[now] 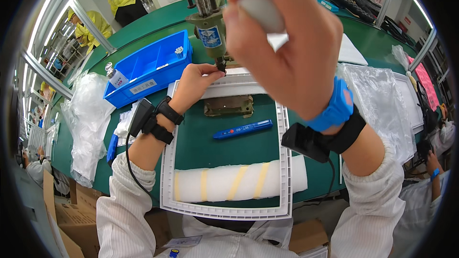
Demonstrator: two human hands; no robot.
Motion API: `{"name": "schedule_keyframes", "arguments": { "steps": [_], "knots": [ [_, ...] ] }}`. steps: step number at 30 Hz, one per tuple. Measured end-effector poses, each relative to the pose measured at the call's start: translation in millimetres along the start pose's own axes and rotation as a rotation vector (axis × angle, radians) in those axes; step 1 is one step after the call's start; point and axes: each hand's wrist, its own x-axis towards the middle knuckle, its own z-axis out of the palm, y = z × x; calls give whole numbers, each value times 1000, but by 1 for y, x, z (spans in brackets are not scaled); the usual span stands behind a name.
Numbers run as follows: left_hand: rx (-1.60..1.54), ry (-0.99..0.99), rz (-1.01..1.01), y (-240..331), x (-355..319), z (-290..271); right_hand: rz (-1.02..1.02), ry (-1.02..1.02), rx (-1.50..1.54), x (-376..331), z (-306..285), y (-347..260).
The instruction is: Installing small components and applying adhesive to a rectangular white frame using a manual press and precision tools.
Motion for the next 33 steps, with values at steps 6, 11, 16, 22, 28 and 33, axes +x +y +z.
{"name": "schedule_keyframes", "arguments": {
  "steps": [6, 11, 16, 22, 28, 33],
  "knots": [
    [3, -18, -5, 3, -1, 1, 78, 148, 140, 27, 5, 16],
    [8, -8, -3, 4, -3, 1, 9, 161, 79, 24, 6, 14],
    [42, 28, 50, 4, -3, 4, 31, 165, 57, 25, 5, 15],
    [71, 58, 99, 0, -4, 9, 7, 177, 41, 28, 6, 18],
    [93, 77, 158, -8, 1, 9, 92, 131, 126, 45, 1, 12],
    [87, 78, 102, -7, -1, 9, 97, 152, 64, 39, 3, 5]
  ]
}}
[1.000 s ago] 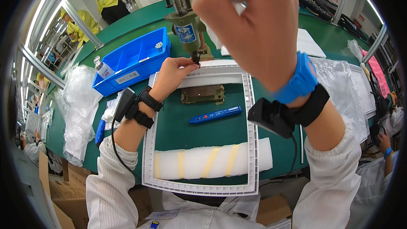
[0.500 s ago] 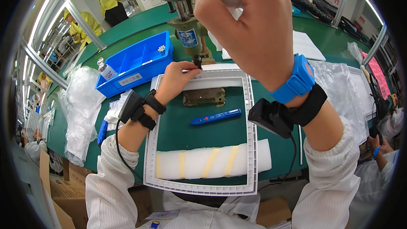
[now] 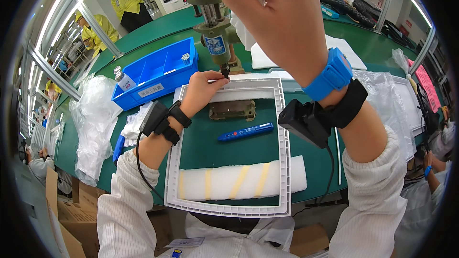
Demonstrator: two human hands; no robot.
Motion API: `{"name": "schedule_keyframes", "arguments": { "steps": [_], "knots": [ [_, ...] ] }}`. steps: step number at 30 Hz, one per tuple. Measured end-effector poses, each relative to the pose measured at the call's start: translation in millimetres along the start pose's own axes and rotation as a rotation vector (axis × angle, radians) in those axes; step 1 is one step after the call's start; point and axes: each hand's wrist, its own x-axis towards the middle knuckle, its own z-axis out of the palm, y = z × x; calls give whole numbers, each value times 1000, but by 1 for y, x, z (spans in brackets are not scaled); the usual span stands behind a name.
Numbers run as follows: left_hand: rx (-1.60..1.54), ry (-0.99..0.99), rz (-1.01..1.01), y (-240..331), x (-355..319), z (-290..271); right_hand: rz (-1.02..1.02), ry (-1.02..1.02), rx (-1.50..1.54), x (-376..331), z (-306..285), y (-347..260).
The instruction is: Installing small components and applying adhesive to a rectangular white frame using a manual press and precision tools.
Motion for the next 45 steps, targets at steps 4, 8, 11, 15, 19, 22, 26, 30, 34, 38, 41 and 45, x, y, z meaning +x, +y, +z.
{"name": "schedule_keyframes", "arguments": {
  "steps": [4, 8, 11, 15, 19, 22, 26, 30, 34, 38, 41, 45],
  "knots": [
    [-40, 3, -49, -1, -2, -2, -17, -103, -84, -19, -1, -1],
    [-53, 5, 5, 2, 0, -3, -156, 28, -38, -39, 0, 2],
    [-45, -16, -14, 2, 1, -2, -184, 29, -62, -40, 0, 5],
    [-47, -6, -19, 1, -1, -3, -18, -99, -52, -21, -4, 3],
    [-35, -11, -23, 3, -1, 0, 22, -98, -32, -23, -6, 2],
    [-34, -13, -32, 3, -4, -3, -70, -4, -47, -39, -1, 1],
    [-53, 1, -1, 2, -4, -2, -155, -43, -62, -62, -5, -5],
    [-36, -16, -18, 2, 0, 1, -174, -57, -52, -66, -8, -3],
    [-41, 9, -19, -3, 2, 2, -186, -152, -143, -81, -9, -10],
    [52, 33, 4, -6, -1, -3, -196, -325, -205, -103, -4, -18],
    [-49, 49, 54, -9, -2, 5, -201, -318, -227, -107, -6, -16],
    [-67, 50, 15, 2, -3, 9, -201, -365, -239, -102, -11, -22]
  ]
}}
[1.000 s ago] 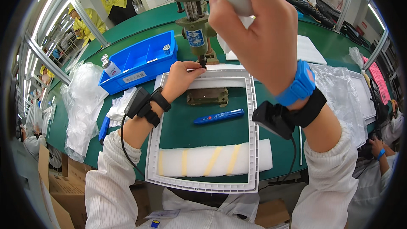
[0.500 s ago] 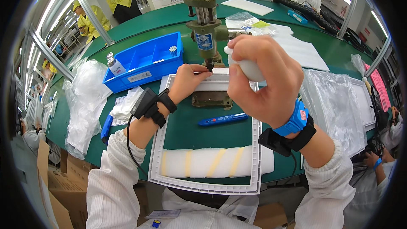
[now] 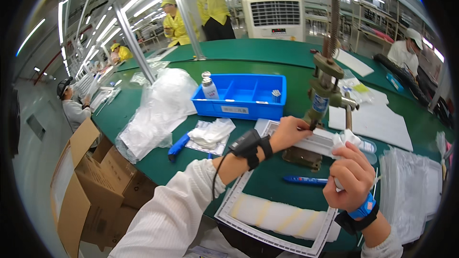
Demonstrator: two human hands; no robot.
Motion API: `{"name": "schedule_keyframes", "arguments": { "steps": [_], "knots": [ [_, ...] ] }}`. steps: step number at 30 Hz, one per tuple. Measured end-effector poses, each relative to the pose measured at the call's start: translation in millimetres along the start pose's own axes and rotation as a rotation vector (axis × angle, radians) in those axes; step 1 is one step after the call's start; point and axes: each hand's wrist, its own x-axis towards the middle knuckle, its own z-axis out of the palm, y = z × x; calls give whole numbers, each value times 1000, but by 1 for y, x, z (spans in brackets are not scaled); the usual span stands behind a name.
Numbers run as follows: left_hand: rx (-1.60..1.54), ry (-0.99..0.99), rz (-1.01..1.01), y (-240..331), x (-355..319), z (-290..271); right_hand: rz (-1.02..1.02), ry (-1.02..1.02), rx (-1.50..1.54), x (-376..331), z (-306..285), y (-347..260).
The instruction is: Installing small components and applying adhesive to a rectangular white frame using a manual press and precision tools.
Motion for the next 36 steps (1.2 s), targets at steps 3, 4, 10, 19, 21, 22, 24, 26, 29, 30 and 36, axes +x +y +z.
{"name": "schedule_keyframes", "arguments": {
  "steps": [3, 4, 10, 19, 21, 22, 24, 26, 29, 30, 36],
  "knots": [
    [-36, 4, -4, -4, 0, -3, -12, 0, 38, 14, -4, 0],
    [-33, -3, 9, -5, 2, -1, 4, -1, 57, 19, -8, 0],
    [-44, 7, 15, -8, 1, -6, 140, 75, 168, 43, -12, 1],
    [34, 43, 47, -11, 4, 0, 116, -28, 67, 0, 8, -4],
    [-15, 63, 70, -11, 5, 1, 104, -50, 58, -3, 9, -4],
    [-21, 72, 65, -12, 2, 1, 111, -48, 63, -5, 12, -5],
    [-12, 70, 59, -12, 4, 2, 86, -115, 69, -10, 13, -1],
    [-3, 69, 53, -12, 3, 3, 37, -173, 65, -13, 20, 0],
    [-15, 93, 43, -12, 0, 1, 7, -332, 113, -5, 17, 2],
    [-11, 81, 31, -11, -1, -1, -29, -376, 109, 2, 16, 2],
    [-37, 101, 11, -15, 2, 6, -131, -762, 33, 15, 11, 11]
  ]
}}
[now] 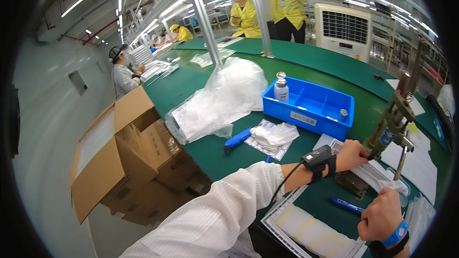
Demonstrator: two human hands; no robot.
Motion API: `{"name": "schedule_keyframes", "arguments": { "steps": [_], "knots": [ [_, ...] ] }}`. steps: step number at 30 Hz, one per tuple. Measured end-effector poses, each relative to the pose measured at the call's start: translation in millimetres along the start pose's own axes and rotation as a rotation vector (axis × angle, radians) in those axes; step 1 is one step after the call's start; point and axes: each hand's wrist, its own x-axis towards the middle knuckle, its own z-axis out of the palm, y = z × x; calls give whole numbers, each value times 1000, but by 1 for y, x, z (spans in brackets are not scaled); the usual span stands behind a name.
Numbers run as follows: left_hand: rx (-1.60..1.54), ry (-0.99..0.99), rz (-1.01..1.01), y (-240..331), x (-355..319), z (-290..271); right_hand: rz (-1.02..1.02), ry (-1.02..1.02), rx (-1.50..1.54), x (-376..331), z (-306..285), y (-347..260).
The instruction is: Installing small components and applying adhesive to a rectangular white frame using a manual press and precision tools.
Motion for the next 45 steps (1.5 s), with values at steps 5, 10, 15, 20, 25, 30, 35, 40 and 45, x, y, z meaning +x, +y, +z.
{"name": "schedule_keyframes", "arguments": {
  "steps": [5, 10, 15, 20, 25, 30, 35, 40, 45],
  "knots": [
    [86, 13, 44, -3, -1, -1, 31, -18, -174, -2, 29, 1],
    [178, -7, 129, 5, 6, 17, 45, -16, -207, -16, 26, 4],
    [172, -110, 2, 1, -2, -27, -69, -70, -138, 13, 15, 2],
    [58, -132, -79, 9, 2, -15, -27, -14, -86, 0, 18, 5],
    [54, -137, -67, 12, 1, -11, -21, 2, -83, -4, 21, 2],
    [59, -146, -96, 17, 2, -13, -36, 45, -10, -4, 7, 4],
    [78, -137, -76, 13, -1, -24, 152, 424, 734, 13, -81, 18],
    [55, -123, -42, 7, 1, -18, 211, 908, 1102, 63, -123, 109],
    [51, -122, -50, 5, -2, -25, 607, 1098, 1218, 108, -105, 176]
  ]
}}
